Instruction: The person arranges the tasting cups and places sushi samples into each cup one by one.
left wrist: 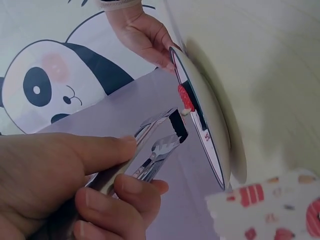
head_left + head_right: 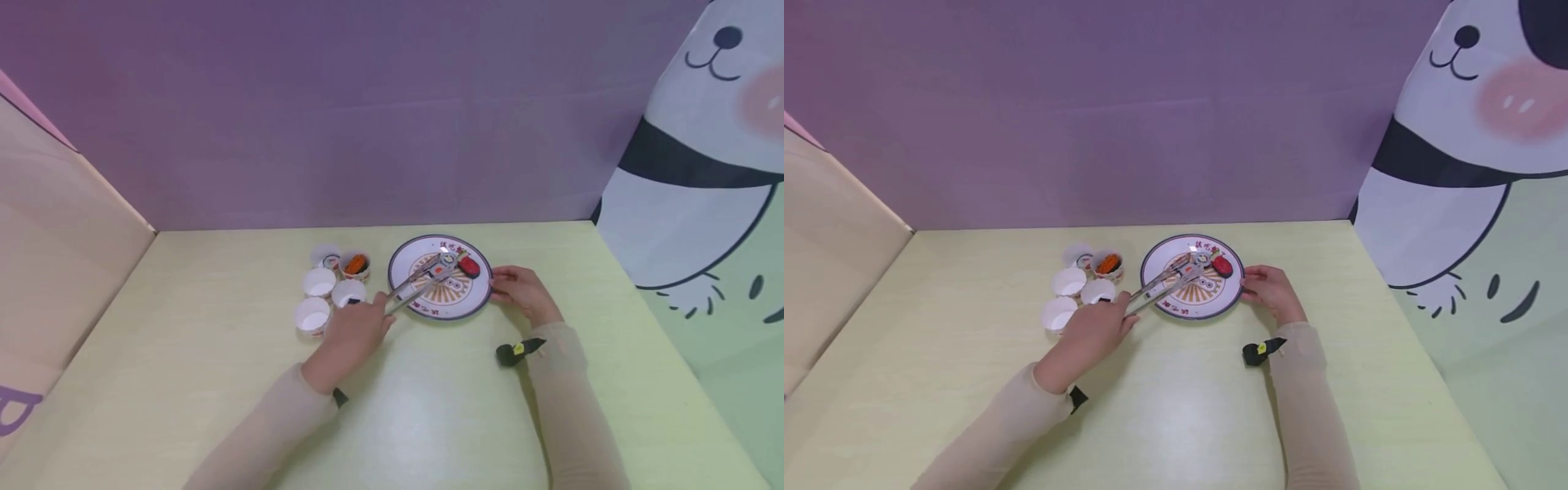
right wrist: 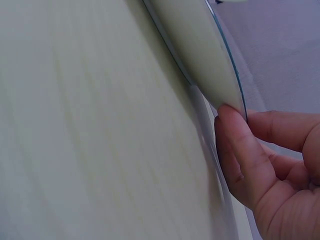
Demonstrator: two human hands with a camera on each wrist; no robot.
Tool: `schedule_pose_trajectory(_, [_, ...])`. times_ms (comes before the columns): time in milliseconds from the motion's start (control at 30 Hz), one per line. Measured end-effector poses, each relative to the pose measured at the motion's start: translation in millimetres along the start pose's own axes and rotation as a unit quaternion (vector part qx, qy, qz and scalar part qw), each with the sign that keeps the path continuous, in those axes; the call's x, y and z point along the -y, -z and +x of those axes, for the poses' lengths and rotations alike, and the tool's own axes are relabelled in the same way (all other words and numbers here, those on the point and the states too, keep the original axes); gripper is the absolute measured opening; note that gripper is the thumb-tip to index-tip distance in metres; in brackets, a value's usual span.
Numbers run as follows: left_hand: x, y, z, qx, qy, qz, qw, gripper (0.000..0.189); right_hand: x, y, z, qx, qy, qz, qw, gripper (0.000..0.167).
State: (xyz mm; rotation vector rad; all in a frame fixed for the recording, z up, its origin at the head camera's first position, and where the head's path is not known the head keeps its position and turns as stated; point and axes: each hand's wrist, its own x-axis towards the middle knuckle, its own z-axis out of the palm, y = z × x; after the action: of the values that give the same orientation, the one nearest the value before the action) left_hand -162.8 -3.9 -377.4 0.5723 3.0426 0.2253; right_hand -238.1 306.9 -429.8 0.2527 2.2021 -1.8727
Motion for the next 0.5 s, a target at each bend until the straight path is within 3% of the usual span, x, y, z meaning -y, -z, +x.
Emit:
schedule_pose_trajectory(233, [11.9, 8.2, -10.0, 0.019, 0.03, -0.008, 0.9993, 0.032, 1.7, -0.4, -0.5, -0.002, -0.002, 0.002, 1.0, 0.045])
schedule_pose_trajectory(500, [28.7, 11.2, -23.7, -0.001, 0.035, 0.002, 0.9994, 0.032, 0.5, -0.2, -0.9, 0.003, 0.004, 0.011, 0.9999, 0.046])
